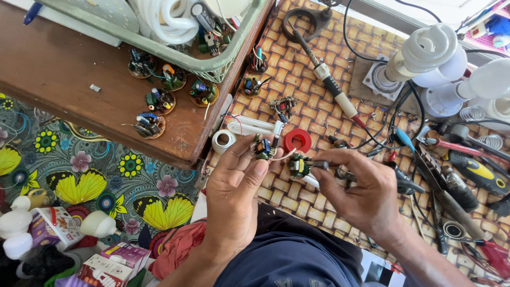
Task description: The person selects a compact fluorescent light bulb from a basket and removes its internal circuit board. They then use pliers to adjust the wires on the board and insert it into the bulb's plastic housing.
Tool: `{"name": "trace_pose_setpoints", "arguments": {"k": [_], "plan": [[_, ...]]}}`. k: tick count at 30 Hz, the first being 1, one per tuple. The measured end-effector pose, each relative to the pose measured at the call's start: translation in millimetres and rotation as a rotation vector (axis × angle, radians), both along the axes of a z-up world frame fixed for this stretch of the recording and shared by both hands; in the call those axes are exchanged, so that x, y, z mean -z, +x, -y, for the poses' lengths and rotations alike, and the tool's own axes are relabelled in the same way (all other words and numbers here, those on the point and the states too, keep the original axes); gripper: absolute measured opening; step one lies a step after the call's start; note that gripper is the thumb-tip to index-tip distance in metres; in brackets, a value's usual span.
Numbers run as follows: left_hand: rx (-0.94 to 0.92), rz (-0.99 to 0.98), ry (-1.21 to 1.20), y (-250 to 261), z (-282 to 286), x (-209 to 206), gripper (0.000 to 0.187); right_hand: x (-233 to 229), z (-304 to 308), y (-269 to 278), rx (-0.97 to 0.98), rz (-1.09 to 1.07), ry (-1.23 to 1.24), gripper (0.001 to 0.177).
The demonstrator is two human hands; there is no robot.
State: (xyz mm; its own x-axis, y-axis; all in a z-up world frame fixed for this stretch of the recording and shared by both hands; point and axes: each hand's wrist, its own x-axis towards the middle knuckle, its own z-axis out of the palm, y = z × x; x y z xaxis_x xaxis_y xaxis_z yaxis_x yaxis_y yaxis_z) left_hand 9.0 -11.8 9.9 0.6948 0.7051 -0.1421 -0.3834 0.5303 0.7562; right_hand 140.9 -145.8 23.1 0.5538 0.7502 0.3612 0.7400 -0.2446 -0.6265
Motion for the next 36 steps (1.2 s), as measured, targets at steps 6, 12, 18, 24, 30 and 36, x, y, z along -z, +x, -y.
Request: {"name": "trace_pose_setpoints", "arguments": {"k": [6, 12, 18, 24, 30, 36], "plan": [[-0.064, 0.017, 0.053, -5, -6, 7, 0.045, -10, -24, 26, 0.016, 0.115, 0.015, 0.010], [-0.059, -0.059, 0.066, -9, -11, 4, 0.044, -15, -79, 46, -0.098, -0.052, -0.064, 0.020], [-0.006, -0.081, 0.190, -12, -10, 8, 0.042, -9, -110, 46, -0.188, 0.017, -0.165, 0.016], [0.038, -0.129, 0.232, -12, -8, 7, 0.042, -38, -70, 33, -0.304, 0.003, 0.043, 0.015], [0.162, -0.079, 0.299, -3, 7, 0, 0.040, -40, -23, 22, -0.406, -0.162, 0.016, 0.036], [0.244, -0.092, 0.266, 2, 21, 0, 0.041, -29, 0, 19, -0.301, -0.163, 0.028, 0.022]]}}
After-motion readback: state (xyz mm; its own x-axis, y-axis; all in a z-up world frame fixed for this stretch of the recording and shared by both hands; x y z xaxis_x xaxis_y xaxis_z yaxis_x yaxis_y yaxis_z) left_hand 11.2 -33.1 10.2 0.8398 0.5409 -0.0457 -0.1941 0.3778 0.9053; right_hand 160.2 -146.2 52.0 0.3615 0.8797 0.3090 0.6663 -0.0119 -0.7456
